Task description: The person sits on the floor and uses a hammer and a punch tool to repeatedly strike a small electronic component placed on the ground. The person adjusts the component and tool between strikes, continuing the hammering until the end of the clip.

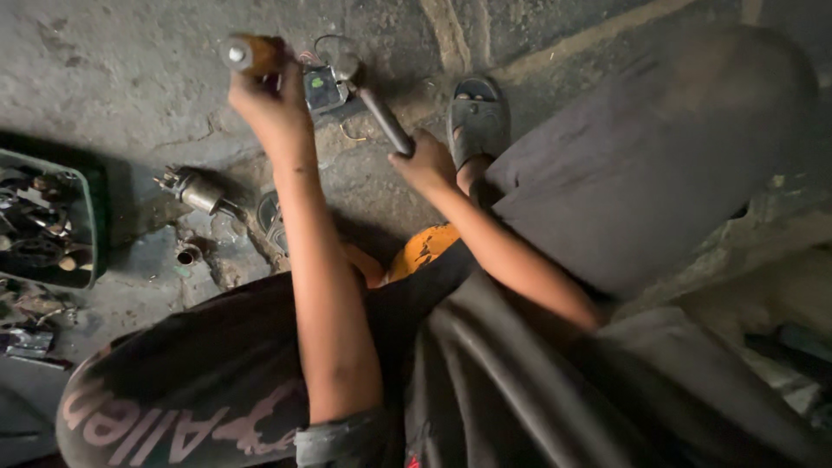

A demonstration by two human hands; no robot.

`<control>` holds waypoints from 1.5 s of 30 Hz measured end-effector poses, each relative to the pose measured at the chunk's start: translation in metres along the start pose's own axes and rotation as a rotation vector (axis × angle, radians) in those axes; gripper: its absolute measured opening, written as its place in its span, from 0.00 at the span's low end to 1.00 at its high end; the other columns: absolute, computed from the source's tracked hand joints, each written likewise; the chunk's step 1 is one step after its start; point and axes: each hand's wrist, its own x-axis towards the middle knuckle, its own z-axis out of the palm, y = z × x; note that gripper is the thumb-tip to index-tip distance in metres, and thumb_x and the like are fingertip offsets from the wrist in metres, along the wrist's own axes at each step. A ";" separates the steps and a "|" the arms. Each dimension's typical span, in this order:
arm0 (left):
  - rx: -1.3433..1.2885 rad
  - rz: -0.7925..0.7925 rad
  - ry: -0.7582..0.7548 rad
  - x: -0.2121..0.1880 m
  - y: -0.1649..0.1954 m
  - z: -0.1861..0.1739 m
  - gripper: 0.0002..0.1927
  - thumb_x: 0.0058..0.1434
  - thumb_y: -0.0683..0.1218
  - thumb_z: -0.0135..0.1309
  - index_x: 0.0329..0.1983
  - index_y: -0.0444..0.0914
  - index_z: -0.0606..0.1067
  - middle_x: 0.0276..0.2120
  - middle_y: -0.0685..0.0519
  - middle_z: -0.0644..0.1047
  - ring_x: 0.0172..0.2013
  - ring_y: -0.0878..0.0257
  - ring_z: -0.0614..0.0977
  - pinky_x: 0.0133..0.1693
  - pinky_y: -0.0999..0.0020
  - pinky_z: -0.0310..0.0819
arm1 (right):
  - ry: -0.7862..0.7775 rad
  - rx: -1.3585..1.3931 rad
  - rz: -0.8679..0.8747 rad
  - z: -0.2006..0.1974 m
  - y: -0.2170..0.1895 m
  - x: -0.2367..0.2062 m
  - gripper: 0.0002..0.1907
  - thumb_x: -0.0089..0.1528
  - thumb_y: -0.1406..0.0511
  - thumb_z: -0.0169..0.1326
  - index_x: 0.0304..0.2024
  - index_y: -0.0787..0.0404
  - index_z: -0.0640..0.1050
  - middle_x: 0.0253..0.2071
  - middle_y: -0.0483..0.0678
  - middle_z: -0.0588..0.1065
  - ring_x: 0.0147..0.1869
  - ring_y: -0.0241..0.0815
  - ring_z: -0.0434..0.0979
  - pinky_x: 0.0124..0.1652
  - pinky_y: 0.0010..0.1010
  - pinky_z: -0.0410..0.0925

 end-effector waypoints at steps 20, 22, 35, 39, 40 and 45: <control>0.269 0.030 0.025 0.008 0.013 0.014 0.10 0.62 0.41 0.65 0.39 0.30 0.76 0.32 0.44 0.82 0.33 0.61 0.82 0.39 0.64 0.78 | -0.258 0.846 -0.079 -0.149 -0.112 -0.051 0.16 0.56 0.70 0.62 0.42 0.56 0.70 0.23 0.39 0.68 0.17 0.30 0.65 0.17 0.25 0.62; 0.304 0.042 -0.019 0.008 0.020 0.021 0.10 0.62 0.41 0.63 0.40 0.30 0.76 0.31 0.41 0.80 0.30 0.53 0.81 0.37 0.61 0.76 | -0.337 0.876 -0.048 -0.169 -0.132 -0.070 0.13 0.58 0.71 0.63 0.36 0.61 0.69 0.21 0.41 0.68 0.16 0.31 0.65 0.17 0.26 0.62; 0.349 0.114 -0.072 0.012 0.038 0.031 0.05 0.61 0.39 0.58 0.37 0.31 0.76 0.31 0.38 0.79 0.32 0.44 0.82 0.36 0.55 0.75 | -0.047 0.278 -0.568 -0.173 -0.159 -0.067 0.16 0.59 0.64 0.70 0.33 0.60 0.73 0.27 0.42 0.73 0.26 0.32 0.73 0.25 0.27 0.66; 0.213 0.053 -0.028 0.011 0.039 0.023 0.07 0.59 0.39 0.57 0.40 0.32 0.76 0.32 0.40 0.81 0.34 0.47 0.85 0.37 0.58 0.77 | -0.252 0.512 -0.084 -0.170 -0.144 -0.053 0.15 0.54 0.64 0.68 0.34 0.57 0.73 0.23 0.41 0.72 0.18 0.32 0.69 0.16 0.28 0.63; 0.272 0.081 -0.046 0.010 0.039 0.021 0.07 0.60 0.39 0.59 0.39 0.32 0.76 0.33 0.39 0.81 0.35 0.45 0.85 0.37 0.57 0.76 | -0.228 0.536 -0.088 -0.174 -0.140 -0.051 0.14 0.54 0.64 0.67 0.35 0.55 0.73 0.23 0.40 0.73 0.18 0.32 0.69 0.16 0.27 0.63; 0.397 0.122 -0.066 0.008 0.035 0.027 0.09 0.58 0.40 0.62 0.38 0.31 0.75 0.33 0.38 0.80 0.35 0.42 0.83 0.38 0.55 0.75 | -0.233 0.608 -0.178 -0.181 -0.122 -0.048 0.17 0.58 0.66 0.67 0.33 0.64 0.69 0.22 0.42 0.69 0.19 0.32 0.68 0.17 0.28 0.62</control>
